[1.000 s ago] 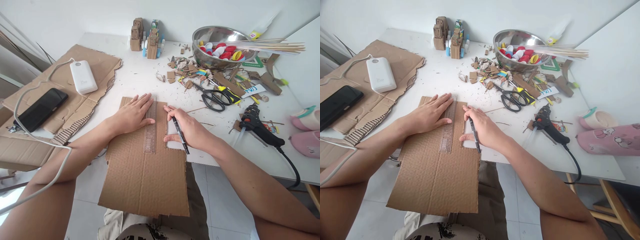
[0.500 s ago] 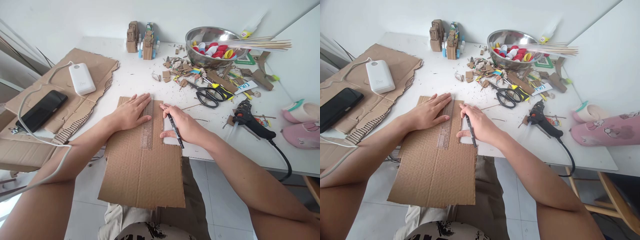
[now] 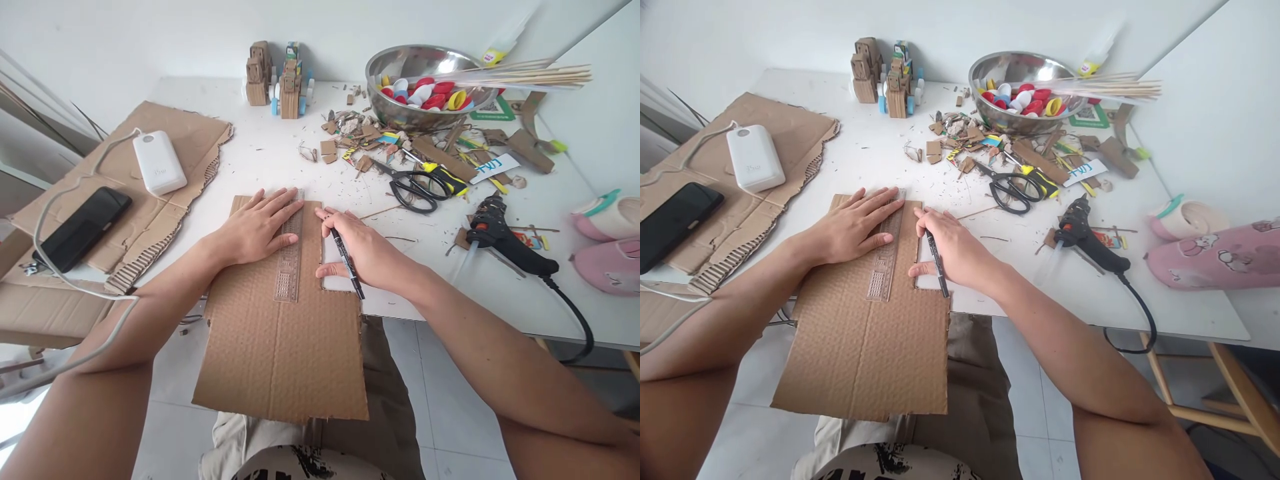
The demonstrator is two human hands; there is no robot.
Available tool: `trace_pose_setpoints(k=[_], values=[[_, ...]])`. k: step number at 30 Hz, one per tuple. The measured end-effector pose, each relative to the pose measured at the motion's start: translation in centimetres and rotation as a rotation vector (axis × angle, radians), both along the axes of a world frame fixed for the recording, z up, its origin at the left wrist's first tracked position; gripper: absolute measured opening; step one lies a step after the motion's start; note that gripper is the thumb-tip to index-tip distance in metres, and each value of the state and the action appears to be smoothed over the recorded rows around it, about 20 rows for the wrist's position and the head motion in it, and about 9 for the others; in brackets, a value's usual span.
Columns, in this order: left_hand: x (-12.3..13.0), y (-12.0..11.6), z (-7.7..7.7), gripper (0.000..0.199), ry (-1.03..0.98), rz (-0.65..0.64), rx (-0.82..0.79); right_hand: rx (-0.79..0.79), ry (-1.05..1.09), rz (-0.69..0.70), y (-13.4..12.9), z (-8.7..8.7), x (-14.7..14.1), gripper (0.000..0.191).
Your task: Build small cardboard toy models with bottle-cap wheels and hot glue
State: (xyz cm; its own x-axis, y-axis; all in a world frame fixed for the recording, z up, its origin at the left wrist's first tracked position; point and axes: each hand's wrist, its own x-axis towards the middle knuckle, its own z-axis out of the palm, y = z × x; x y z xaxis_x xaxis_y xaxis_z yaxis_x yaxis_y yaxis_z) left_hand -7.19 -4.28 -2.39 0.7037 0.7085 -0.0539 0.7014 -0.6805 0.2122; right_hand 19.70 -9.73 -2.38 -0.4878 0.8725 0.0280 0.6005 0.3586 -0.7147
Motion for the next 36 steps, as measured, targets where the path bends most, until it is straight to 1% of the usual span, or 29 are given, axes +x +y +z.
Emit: trace_pose_setpoints(k=[7, 11, 19, 24, 28, 36], values=[[-0.05, -0.23, 0.43, 0.079, 0.014, 0.006, -0.022, -0.008, 0.000, 0.002, 0.05, 0.11, -0.18, 0.059], [0.07, -0.33, 0.56, 0.077, 0.008, 0.011, -0.023, 0.007, -0.005, 0.004, -0.04, 0.19, -0.20, 0.057], [-0.03, -0.01, 0.52, 0.077, -0.008, -0.003, -0.053, 0.003, 0.009, -0.005, 0.01, -0.16, 0.07, 0.056], [0.06, 0.07, 0.66, 0.079, 0.000, 0.008, -0.067, -0.008, 0.008, -0.006, -0.03, -0.02, 0.04, 0.058], [0.19, 0.07, 0.77, 0.081, 0.013, 0.025, -0.078, -0.013, 0.010, -0.016, -0.08, 0.18, 0.06, 0.055], [0.18, 0.26, 0.53, 0.081, -0.005, 0.008, -0.071, -0.027, 0.011, -0.022, -0.17, 0.13, 0.07, 0.055]])
